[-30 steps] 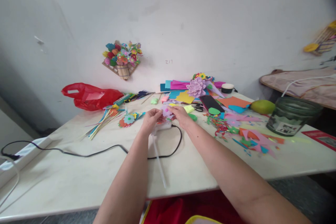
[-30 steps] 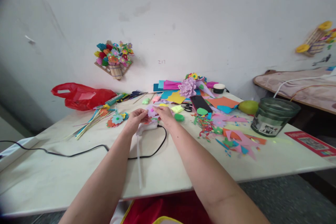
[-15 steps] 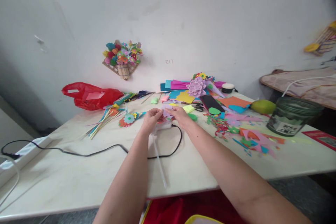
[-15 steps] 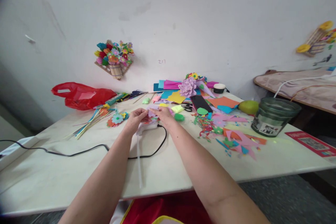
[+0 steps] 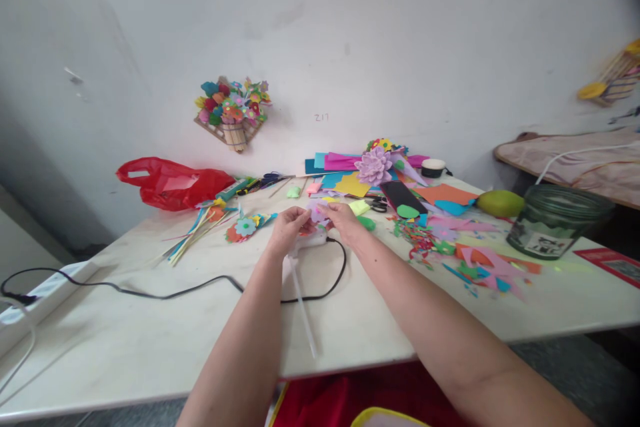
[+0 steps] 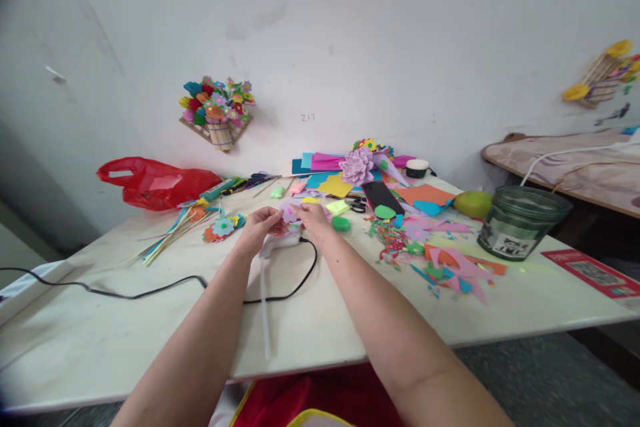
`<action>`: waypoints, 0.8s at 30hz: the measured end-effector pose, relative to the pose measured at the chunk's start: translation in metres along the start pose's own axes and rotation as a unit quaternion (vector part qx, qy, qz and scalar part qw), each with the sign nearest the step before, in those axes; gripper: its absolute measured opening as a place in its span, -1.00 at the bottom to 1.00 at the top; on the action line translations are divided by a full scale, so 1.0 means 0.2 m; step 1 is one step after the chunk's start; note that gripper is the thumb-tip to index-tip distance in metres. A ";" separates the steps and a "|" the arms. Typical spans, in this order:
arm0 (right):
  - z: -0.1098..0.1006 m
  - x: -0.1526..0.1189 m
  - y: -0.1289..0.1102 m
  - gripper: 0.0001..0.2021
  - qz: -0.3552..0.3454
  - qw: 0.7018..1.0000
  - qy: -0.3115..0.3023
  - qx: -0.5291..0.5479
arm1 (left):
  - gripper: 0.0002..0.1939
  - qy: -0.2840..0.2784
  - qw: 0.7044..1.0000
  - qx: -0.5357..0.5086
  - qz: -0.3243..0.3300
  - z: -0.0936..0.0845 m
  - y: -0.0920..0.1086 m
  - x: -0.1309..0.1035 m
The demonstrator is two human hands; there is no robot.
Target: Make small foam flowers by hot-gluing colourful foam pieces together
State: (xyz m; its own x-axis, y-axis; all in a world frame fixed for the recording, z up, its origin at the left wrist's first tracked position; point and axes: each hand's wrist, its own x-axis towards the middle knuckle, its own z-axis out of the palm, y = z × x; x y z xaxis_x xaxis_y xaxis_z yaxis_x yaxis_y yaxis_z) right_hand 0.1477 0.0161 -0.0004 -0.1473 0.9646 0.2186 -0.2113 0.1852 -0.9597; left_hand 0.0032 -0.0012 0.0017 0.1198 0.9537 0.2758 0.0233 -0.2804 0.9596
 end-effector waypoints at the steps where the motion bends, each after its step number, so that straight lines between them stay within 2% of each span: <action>1: 0.00 0.00 0.00 -0.72 -0.001 1.000 0.006 -0.004 | -0.64 0.000 1.000 0.002 -0.002 0.00 0.00 0.00; 6: 0.01 0.00 0.00 -0.72 -0.002 1.000 0.012 0.008 | -0.64 0.003 1.000 0.003 -0.005 -0.01 0.00 0.00; 10: 0.00 0.00 0.00 -0.65 0.022 0.999 -0.005 0.030 | -0.65 0.033 0.999 -0.013 0.019 -0.03 0.00 0.01; 19: -0.02 0.02 0.02 -0.72 0.035 0.999 0.025 0.018 | -0.65 0.157 0.985 -0.028 0.059 -0.17 0.02 0.02; 24: -0.02 0.01 0.01 -0.76 0.035 0.998 0.048 0.003 | -0.72 0.272 0.959 0.019 0.082 -0.28 -0.02 0.04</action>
State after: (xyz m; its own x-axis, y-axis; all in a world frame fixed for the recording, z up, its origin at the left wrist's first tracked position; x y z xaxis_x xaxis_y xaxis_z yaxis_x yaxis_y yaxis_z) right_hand 0.1508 0.0194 -0.0028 -0.0681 0.9888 0.1325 -0.2087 0.1157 -0.9711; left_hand -0.0519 0.0128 0.0031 -0.4093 0.8095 0.4209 0.0864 -0.4249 0.9011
